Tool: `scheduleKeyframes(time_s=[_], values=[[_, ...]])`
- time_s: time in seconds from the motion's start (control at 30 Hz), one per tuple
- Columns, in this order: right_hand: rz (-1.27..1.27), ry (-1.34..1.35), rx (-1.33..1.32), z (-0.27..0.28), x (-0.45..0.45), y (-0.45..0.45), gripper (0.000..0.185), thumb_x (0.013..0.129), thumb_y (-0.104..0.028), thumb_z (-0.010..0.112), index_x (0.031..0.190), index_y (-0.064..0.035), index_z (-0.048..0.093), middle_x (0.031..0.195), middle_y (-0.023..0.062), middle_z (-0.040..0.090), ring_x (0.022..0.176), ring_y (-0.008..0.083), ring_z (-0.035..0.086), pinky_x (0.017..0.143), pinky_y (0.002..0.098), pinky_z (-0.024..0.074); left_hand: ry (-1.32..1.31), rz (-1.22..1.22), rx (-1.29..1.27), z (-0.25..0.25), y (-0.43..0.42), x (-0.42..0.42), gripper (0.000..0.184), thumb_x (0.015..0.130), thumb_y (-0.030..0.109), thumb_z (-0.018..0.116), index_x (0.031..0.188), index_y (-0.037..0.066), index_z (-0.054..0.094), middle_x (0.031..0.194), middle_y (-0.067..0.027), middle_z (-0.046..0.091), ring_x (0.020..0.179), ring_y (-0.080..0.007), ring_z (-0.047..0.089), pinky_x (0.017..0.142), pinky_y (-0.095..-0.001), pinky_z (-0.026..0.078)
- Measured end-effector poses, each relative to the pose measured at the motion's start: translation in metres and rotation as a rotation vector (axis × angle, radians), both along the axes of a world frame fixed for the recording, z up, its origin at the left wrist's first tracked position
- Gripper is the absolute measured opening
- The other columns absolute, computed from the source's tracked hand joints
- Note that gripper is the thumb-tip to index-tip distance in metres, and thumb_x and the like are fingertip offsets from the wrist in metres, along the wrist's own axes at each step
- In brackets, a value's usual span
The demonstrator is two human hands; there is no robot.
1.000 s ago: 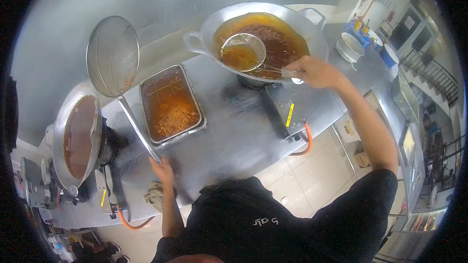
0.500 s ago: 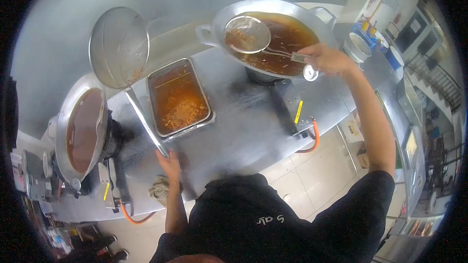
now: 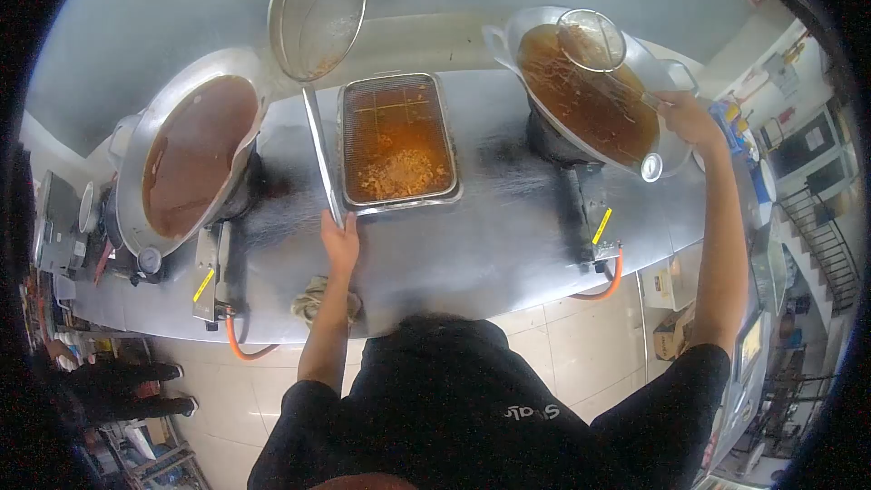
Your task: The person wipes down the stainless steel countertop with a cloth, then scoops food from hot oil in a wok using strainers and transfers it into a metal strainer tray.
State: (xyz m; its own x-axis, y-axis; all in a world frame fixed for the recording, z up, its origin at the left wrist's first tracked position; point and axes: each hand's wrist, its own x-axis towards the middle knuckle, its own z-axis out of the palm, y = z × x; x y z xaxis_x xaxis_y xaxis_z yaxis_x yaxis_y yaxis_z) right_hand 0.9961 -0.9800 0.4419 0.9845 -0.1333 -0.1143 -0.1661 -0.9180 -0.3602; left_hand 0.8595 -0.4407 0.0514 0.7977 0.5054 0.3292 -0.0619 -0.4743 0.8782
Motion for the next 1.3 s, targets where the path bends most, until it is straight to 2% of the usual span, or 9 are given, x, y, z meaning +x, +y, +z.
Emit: scheduleKeyframes(time_s=[0.07, 0.17, 0.27, 0.37, 0.43, 0.5, 0.67, 0.87, 1.3], values=[[-0.037, -0.037, -0.085, 0.009, 0.001, 0.013, 0.039, 0.092, -0.012, 0.052, 0.128, -0.0091, 0.066, 0.067, 0.0038, 0.054, 0.057, 0.0129, 0.053, 0.052, 0.0301, 0.0422, 0.063, -0.01, -0.081, -0.004, 0.009, 0.01, 0.022, 0.088, 0.008, 0.067, 0.103, -0.003, 0.055, 0.092, -0.0248, 0.058, 0.086, -0.0422, 0.056, 0.079, -0.0472, 0.044], [0.229, -0.188, -0.142, 0.022, 0.009, 0.032, 0.039, 0.092, -0.012, 0.053, 0.129, -0.0084, 0.065, 0.069, 0.0077, 0.06, 0.063, 0.0183, 0.059, 0.06, 0.035, 0.0477, 0.058, -0.02, -0.08, 0.002, 0.017, 0.016, 0.022, 0.088, 0.008, 0.066, 0.103, -0.003, 0.055, 0.092, -0.0238, 0.058, 0.087, -0.041, 0.057, 0.079, -0.0465, 0.044], [0.292, -0.283, -0.219, 0.033, 0.003, 0.097, 0.034, 0.091, -0.014, 0.056, 0.122, -0.0075, 0.068, 0.079, 0.0162, 0.069, 0.074, 0.0284, 0.068, 0.072, 0.0417, 0.0524, 0.04, 0.021, -0.024, 0.017, 0.015, 0.016, 0.021, 0.088, 0.007, 0.066, 0.103, -0.003, 0.055, 0.092, -0.0229, 0.057, 0.087, -0.0403, 0.057, 0.08, -0.046, 0.045], [0.389, -0.493, -0.618, -0.002, -0.006, 0.146, 0.026, 0.091, -0.013, 0.056, 0.112, -0.0079, 0.071, 0.086, 0.0207, 0.071, 0.084, 0.0369, 0.07, 0.078, 0.0448, 0.0539, 0.015, 0.028, -0.023, 0.027, 0.017, 0.015, 0.02, 0.089, 0.008, 0.066, 0.102, -0.003, 0.055, 0.09, -0.0226, 0.059, 0.085, -0.0403, 0.058, 0.078, -0.0455, 0.045], [0.602, -0.463, -0.686, -0.009, -0.045, 0.216, 0.025, 0.09, -0.011, 0.056, 0.11, -0.0106, 0.07, 0.086, 0.02, 0.071, 0.083, 0.0393, 0.07, 0.076, 0.0453, 0.0562, -0.024, 0.01, -0.059, 0.039, 0.019, 0.013, 0.02, 0.089, 0.009, 0.066, 0.101, -0.002, 0.055, 0.089, -0.0224, 0.06, 0.083, -0.0404, 0.059, 0.076, -0.0452, 0.046], [0.498, -0.12, -0.91, -0.04, -0.064, 0.252, 0.036, 0.089, -0.008, 0.056, 0.122, -0.016, 0.066, 0.08, 0.0161, 0.071, 0.074, 0.0337, 0.072, 0.067, 0.0431, 0.0583, 0.025, -0.024, -0.086, 0.041, 0.023, 0.008, 0.02, 0.09, 0.009, 0.066, 0.102, -0.002, 0.054, 0.086, -0.0221, 0.061, 0.08, -0.0405, 0.06, 0.074, -0.0443, 0.047], [0.557, -0.171, -0.851, -0.127, -0.102, 0.267, 0.058, 0.086, -0.003, 0.055, 0.14, -0.0242, 0.054, 0.086, 0.0143, 0.067, 0.067, 0.0327, 0.07, 0.06, 0.0409, 0.0579, 0.019, -0.069, -0.068, 0.024, 0.029, -0.012, 0.021, 0.088, 0.008, 0.067, 0.101, -0.002, 0.053, 0.088, -0.022, 0.061, 0.081, -0.0401, 0.059, 0.074, -0.0447, 0.046], [0.528, -0.191, -0.855, -0.145, -0.123, 0.258, 0.06, 0.084, -0.005, 0.058, 0.143, -0.0192, 0.05, 0.083, 0.0126, 0.063, 0.064, 0.0278, 0.07, 0.056, 0.0377, 0.0578, 0.065, -0.106, -0.119, 0.022, 0.026, -0.027, 0.018, 0.089, 0.007, 0.066, 0.099, -0.002, 0.053, 0.085, -0.0208, 0.058, 0.081, -0.0394, 0.058, 0.074, -0.0452, 0.045], [0.401, -0.199, -0.672, -0.165, -0.152, 0.258, 0.071, 0.082, 0.005, 0.053, 0.147, -0.0227, 0.045, 0.087, 0.0162, 0.062, 0.067, 0.035, 0.067, 0.06, 0.0462, 0.0555, -0.013, -0.143, -0.12, 0.035, 0.032, -0.024, 0.019, 0.089, 0.01, 0.066, 0.095, -0.002, 0.052, 0.08, -0.0204, 0.057, 0.073, -0.039, 0.056, 0.068, -0.045, 0.044]])
